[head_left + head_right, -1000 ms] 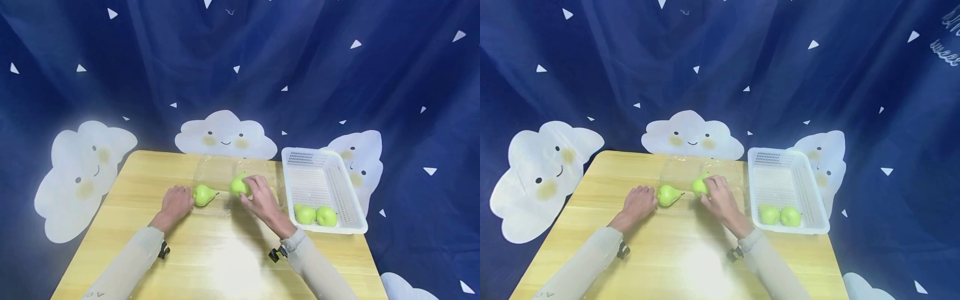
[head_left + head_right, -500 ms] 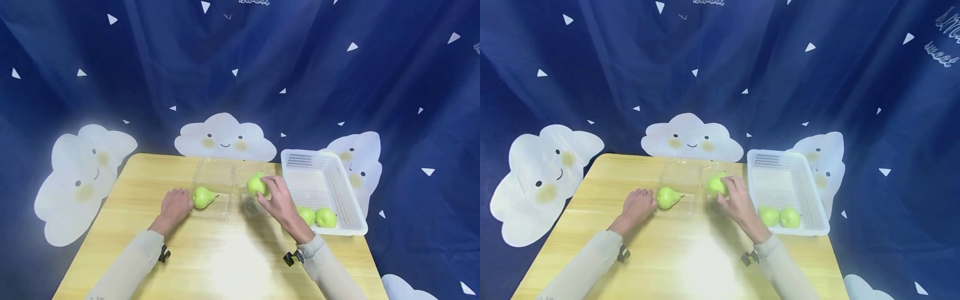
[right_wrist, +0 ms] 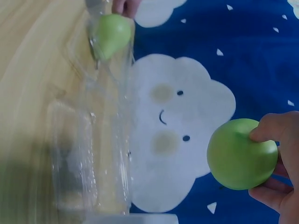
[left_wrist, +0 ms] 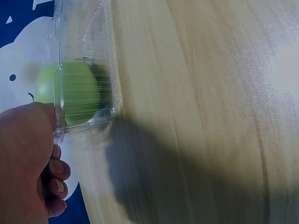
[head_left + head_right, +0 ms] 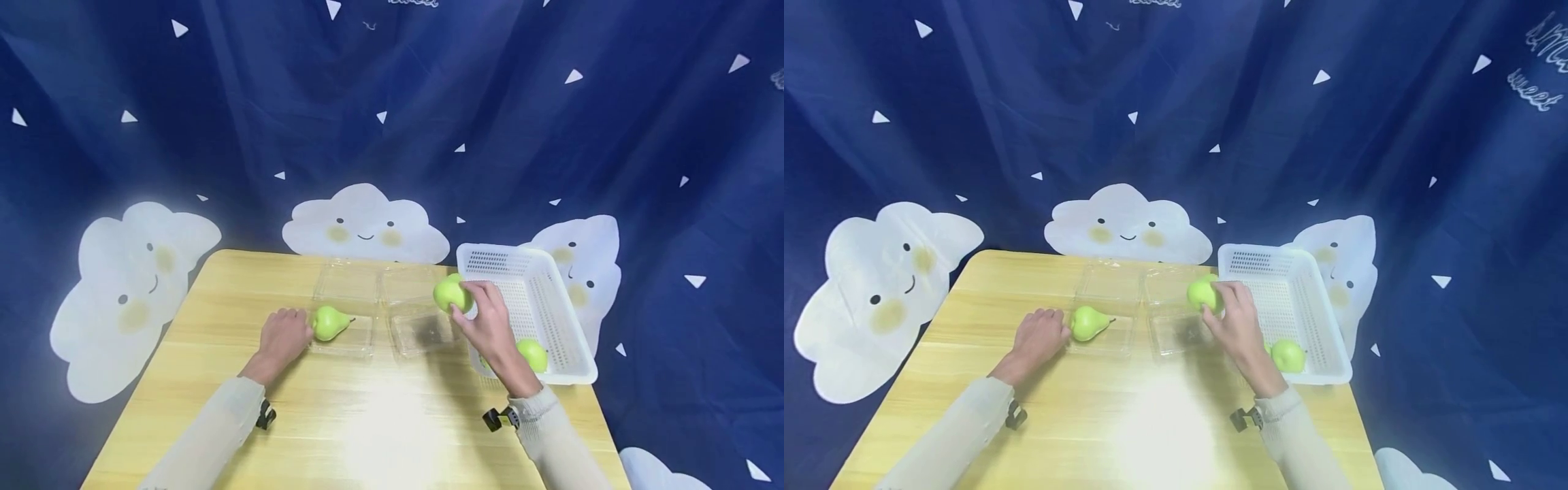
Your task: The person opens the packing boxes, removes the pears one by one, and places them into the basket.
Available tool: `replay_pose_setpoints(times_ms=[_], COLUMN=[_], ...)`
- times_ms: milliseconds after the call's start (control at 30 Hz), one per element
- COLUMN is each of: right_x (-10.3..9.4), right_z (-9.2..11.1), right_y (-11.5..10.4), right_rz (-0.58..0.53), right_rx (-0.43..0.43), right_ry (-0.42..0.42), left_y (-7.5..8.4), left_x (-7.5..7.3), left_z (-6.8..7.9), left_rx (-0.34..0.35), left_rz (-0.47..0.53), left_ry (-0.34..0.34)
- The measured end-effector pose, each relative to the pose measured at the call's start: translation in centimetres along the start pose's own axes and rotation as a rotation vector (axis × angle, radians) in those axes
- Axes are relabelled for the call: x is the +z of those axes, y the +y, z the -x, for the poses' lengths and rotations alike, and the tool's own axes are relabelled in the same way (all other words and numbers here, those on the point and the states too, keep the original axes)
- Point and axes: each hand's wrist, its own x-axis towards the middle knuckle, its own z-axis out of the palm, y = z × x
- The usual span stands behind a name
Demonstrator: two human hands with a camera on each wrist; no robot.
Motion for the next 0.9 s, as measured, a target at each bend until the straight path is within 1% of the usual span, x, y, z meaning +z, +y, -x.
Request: replay_pose_setpoints(times_ms=[33,167,233,300,367,433,533,600,733,900], right_x=[-0.1,-0.7,-1.0,-1.3,-1.6,-1.9,-2.4,-2.6,-3.2,-4.0], right_z=[0.0,0.3,0.4,0.7,0.9,1.3,1.9,2.3,2.9,3.6], right_y=[0.2,1.1,1.6,2.1,2.6,3.2,4.0,4.5,5.6,7.1], right_rz=[0.004,0.026,0.035,0.038,0.044,0.051,0.061,0.069,0.076,0.099], right_rx=[0.004,0.018,0.024,0.036,0.053,0.079,0.130,0.166,0.235,0.294], right_ry=[0.011,0.037,0.045,0.049,0.054,0.056,0.051,0.041,0.035,0.043], left_y=[0.0,-0.2,-0.2,-0.2,-0.1,-0.1,0.0,-0.1,-0.1,-0.1], left_x=[0.0,0.0,0.1,0.2,0.2,0.1,0.1,0.1,0.1,0.1], left_z=[0.0,0.1,0.2,0.2,0.2,0.2,0.2,0.2,0.1,0.1], left_rx=[0.016,0.128,0.122,0.108,0.070,0.066,0.090,0.132,0.163,0.128], left_rz=[-0.025,-0.184,-0.184,-0.158,-0.103,-0.093,-0.133,-0.198,-0.255,-0.217], left_ry=[0.003,0.017,0.021,0.023,0.028,0.032,0.040,0.054,0.065,0.022])
